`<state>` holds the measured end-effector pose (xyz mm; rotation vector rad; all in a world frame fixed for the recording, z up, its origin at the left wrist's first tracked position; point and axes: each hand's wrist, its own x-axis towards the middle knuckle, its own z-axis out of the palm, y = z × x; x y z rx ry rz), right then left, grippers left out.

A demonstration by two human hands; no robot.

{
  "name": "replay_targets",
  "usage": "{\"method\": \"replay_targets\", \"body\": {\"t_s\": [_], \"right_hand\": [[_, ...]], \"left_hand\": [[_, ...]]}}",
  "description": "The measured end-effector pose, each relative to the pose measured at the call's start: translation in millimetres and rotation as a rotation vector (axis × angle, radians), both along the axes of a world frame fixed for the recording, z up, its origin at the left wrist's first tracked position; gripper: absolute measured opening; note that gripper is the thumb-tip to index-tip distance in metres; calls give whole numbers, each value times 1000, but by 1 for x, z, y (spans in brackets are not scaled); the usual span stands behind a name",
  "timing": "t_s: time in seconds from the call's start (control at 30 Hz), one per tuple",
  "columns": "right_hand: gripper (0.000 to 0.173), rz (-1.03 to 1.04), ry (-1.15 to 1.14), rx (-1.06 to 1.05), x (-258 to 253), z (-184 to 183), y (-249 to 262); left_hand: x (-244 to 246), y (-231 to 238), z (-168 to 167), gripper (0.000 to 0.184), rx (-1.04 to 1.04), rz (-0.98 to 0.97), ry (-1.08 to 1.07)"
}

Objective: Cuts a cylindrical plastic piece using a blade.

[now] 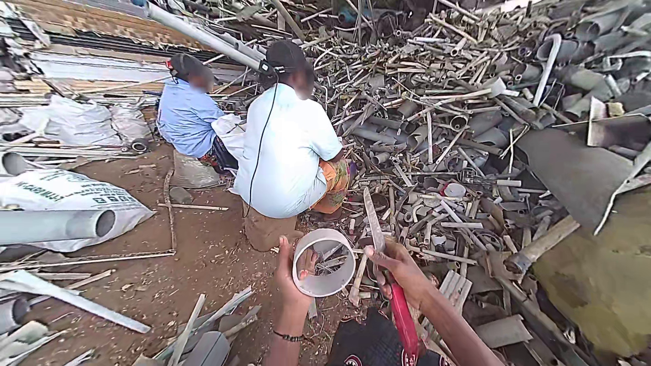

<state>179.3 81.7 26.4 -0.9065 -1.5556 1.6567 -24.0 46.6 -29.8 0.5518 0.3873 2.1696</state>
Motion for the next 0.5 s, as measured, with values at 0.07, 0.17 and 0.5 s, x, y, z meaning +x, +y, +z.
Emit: {"method": "replay_targets", "body": {"t_s": [0.07,0.17,0.5], "right_hand": [[32,93,-68,135,-15,-1,-15],[37,-83,-304,473,-32,-9,-33],[58,-250,-422,866,-27,0,-25]], "left_hand": [[1,-3,-17,58,113,-11,-16],[6,-7,-29,43,-35,-10,-14],[6,-16,-23,95,-241,-729,-176]]}}
